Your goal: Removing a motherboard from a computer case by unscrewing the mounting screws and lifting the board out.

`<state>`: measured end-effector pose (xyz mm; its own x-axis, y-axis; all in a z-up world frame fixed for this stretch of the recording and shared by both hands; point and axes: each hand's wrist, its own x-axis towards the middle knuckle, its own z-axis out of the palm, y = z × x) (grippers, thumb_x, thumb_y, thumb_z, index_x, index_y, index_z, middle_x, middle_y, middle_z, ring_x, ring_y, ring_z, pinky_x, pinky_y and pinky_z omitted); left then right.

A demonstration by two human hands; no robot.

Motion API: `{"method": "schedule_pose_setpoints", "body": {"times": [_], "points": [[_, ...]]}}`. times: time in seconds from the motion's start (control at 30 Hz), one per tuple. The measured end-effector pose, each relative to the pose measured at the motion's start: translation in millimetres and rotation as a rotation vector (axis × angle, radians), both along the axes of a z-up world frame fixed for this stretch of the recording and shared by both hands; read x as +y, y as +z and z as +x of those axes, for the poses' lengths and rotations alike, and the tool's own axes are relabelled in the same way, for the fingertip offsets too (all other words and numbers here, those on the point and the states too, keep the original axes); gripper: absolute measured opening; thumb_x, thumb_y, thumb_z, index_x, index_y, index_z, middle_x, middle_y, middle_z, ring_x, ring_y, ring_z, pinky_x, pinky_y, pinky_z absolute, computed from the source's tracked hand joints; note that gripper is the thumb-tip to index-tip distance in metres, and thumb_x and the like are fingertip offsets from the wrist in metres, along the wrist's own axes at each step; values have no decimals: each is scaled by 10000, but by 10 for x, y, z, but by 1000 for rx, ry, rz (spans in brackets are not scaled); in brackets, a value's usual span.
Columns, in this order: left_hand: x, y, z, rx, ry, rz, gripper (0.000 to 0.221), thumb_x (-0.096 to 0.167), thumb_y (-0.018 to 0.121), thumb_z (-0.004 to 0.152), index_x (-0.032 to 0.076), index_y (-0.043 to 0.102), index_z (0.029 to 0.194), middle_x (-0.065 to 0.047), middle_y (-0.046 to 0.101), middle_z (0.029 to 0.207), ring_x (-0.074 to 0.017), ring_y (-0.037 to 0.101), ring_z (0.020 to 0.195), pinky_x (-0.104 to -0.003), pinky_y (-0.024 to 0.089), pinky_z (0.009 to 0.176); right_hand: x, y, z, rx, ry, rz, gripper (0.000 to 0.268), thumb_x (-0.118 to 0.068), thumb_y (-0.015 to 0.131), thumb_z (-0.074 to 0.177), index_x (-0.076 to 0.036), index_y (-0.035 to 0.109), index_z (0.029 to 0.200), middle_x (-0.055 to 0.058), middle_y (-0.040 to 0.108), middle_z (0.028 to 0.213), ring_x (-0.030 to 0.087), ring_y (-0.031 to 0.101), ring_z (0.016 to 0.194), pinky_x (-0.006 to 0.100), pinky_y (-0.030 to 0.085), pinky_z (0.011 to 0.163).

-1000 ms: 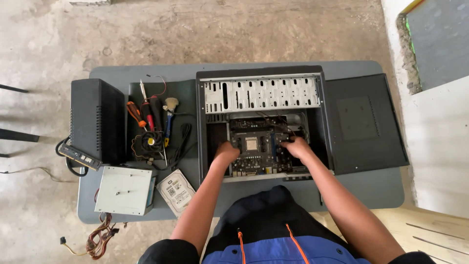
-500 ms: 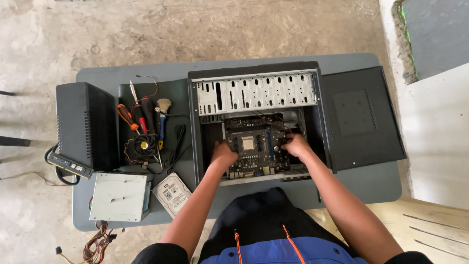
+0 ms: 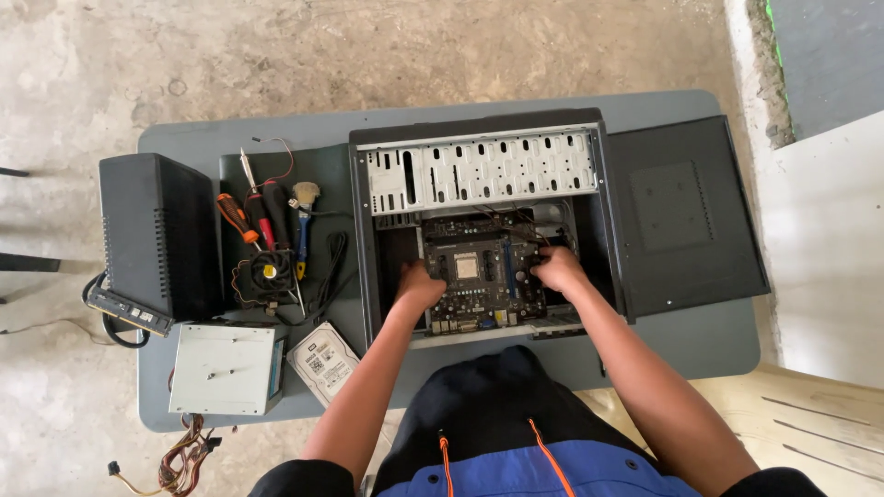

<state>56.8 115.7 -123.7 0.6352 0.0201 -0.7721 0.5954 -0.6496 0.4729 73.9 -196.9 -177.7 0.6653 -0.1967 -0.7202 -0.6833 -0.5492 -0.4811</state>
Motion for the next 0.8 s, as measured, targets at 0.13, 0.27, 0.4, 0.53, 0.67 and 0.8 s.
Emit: {"method": "schedule_pose_setpoints", "body": {"times": [0.13,0.27,0.4,0.53,0.67,0.8], "points": [[-3,-96,-39,-11,-4,13,747,207,629,853,55,573,1582,-302,429,1667,-450,458,1565,-516,420,1290,205,861,-168,-30,237,-175,637,-298,752,977,-21,645,1541,243,730,1438,404,679,1353,502,586,1117],[44,95,-2,8,22,-26,833,184,650,797,71,534,1614,-287,454,1640,-444,455,1562,-512,418,1282,248,1604,-536,-719,30,-146,282,-92,705,1047,-51,796,1311,236,803,1184,440,775,1063,481,656,886],[40,-172,21,14,51,-14,824,177,671,794,80,540,1601,-233,550,1560,-385,513,1531,-457,468,1252,-482,1446,-1014,-1114,-300,-138,162,24,578,1190,9,690,1305,210,724,1046,309,724,950,420,596,945],[48,-216,185,203,152,-43,752,69,573,953,162,388,1676,-97,616,915,-199,488,665,-404,344,588,-1029,733,-1340,-648,-460,-187,201,-187,496,1245,-62,651,1216,95,712,1000,205,650,813,353,527,732],[53,-299,183,243,193,-58,768,89,610,998,192,339,1709,-118,554,1593,-292,651,977,-474,483,773,-1422,-508,-1795,-178,-69,-421,753,-181,635,845,-28,592,1581,213,814,1110,444,737,1128,525,548,1000],[24,-285,212,220,176,-30,726,249,626,1033,158,352,1700,-112,677,1254,-278,662,991,-435,488,781,-1179,-666,-1858,-187,38,-452,766,-207,742,879,163,518,1511,88,566,475,315,645,520,480,513,576]]}}
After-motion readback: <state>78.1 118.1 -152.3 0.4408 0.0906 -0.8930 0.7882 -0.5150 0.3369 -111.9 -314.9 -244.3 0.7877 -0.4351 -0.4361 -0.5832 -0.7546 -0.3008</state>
